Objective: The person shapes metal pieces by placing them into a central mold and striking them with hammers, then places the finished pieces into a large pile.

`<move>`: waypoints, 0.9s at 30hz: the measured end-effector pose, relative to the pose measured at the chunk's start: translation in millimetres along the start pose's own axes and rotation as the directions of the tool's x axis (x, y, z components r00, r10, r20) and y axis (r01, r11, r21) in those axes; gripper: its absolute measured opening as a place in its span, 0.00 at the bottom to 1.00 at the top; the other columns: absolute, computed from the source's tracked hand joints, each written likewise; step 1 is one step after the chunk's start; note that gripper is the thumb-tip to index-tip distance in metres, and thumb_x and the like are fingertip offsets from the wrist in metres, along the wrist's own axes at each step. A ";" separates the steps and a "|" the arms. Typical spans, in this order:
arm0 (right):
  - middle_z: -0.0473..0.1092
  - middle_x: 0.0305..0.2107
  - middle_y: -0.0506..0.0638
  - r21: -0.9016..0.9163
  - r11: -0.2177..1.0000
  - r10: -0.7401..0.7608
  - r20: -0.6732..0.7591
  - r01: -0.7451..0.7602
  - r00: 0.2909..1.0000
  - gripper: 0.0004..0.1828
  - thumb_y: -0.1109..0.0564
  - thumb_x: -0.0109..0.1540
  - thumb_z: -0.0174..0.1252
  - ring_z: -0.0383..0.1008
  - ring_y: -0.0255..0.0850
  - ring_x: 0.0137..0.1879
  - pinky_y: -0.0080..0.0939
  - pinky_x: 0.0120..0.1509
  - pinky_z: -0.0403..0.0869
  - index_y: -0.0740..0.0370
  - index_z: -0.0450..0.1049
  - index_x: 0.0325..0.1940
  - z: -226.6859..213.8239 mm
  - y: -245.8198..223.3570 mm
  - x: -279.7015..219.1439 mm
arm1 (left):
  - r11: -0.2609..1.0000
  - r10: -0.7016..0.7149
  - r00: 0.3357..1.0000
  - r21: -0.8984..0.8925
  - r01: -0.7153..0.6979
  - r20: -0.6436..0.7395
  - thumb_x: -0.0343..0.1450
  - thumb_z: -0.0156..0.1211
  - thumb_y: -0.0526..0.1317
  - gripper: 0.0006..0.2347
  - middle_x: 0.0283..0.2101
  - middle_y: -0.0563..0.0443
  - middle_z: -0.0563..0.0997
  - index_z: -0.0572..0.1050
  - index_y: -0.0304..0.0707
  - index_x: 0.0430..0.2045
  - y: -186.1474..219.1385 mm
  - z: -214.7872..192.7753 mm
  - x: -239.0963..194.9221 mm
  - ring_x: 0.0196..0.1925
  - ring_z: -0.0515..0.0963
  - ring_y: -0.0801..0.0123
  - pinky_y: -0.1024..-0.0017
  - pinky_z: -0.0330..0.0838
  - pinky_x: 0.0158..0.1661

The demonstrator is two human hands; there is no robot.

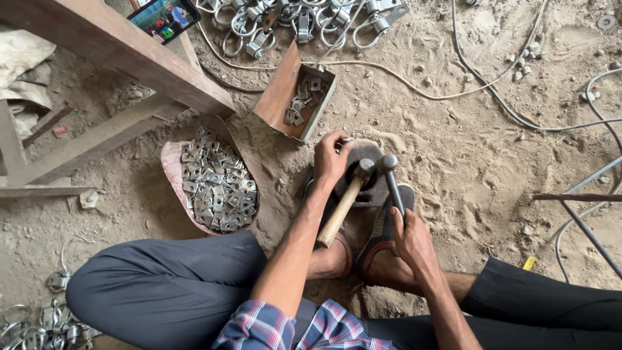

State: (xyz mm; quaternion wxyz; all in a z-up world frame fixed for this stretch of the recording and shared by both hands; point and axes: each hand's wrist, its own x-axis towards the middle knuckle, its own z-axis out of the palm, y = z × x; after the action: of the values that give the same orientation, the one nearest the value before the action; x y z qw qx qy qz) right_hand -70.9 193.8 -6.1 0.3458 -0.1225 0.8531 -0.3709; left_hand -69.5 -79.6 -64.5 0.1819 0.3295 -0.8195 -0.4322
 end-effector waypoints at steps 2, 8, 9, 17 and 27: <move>0.69 0.14 0.52 -0.029 0.999 -0.024 -0.013 0.024 1.000 0.25 0.44 0.73 0.43 0.64 0.36 0.15 0.41 0.14 0.63 0.66 0.74 0.39 -1.4 0.9 0.2 | 0.974 -0.080 0.997 -0.212 0.080 0.010 0.72 0.67 0.40 0.10 0.42 0.43 0.85 0.81 0.32 0.42 15.6 -11.0 -3.7 0.43 0.84 0.59 0.64 0.77 0.46; 0.69 0.14 0.52 -0.014 1.000 0.018 0.023 -0.018 1.000 0.25 0.44 0.73 0.42 0.64 0.37 0.14 0.41 0.12 0.62 0.66 0.74 0.40 -0.9 -2.1 -0.5 | 0.553 -0.206 0.930 -0.747 0.368 0.305 0.74 0.59 0.31 0.10 0.41 0.47 0.84 0.76 0.30 0.49 82.8 -70.0 -32.1 0.40 0.83 0.70 0.74 0.82 0.45; 0.70 0.14 0.53 -0.030 0.999 0.014 0.014 -0.013 1.000 0.25 0.44 0.73 0.42 0.64 0.37 0.14 0.40 0.13 0.62 0.67 0.75 0.40 -0.5 -1.9 0.1 | 0.544 -0.172 0.935 -0.761 0.353 0.311 0.74 0.58 0.30 0.11 0.42 0.48 0.84 0.76 0.29 0.51 91.6 -78.3 -37.9 0.42 0.84 0.71 0.74 0.82 0.47; 0.69 0.16 0.51 -0.026 0.999 -0.040 -0.011 0.040 0.999 0.26 0.42 0.72 0.42 0.62 0.36 0.15 0.41 0.13 0.62 0.67 0.74 0.41 1.7 3.4 0.8 | 0.406 -0.053 0.920 -0.834 0.374 0.387 0.76 0.55 0.27 0.18 0.43 0.46 0.84 0.71 0.30 0.63 122.0 -101.6 -45.5 0.44 0.82 0.72 0.73 0.80 0.53; 0.69 0.15 0.51 -0.047 0.997 -0.055 -0.030 0.053 0.998 0.26 0.42 0.72 0.43 0.63 0.36 0.15 0.41 0.14 0.64 0.67 0.74 0.40 3.4 8.7 2.3 | 0.239 0.007 0.910 -0.885 0.400 0.414 0.76 0.56 0.28 0.19 0.42 0.52 0.82 0.69 0.30 0.65 117.9 -97.6 -49.3 0.46 0.82 0.72 0.72 0.78 0.53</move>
State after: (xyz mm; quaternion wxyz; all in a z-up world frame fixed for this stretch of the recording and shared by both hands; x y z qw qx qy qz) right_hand -69.9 196.9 -15.1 0.3192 -0.1476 0.8632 -0.3622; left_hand -22.5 -54.4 87.2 0.1452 0.1754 -0.3576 -0.9057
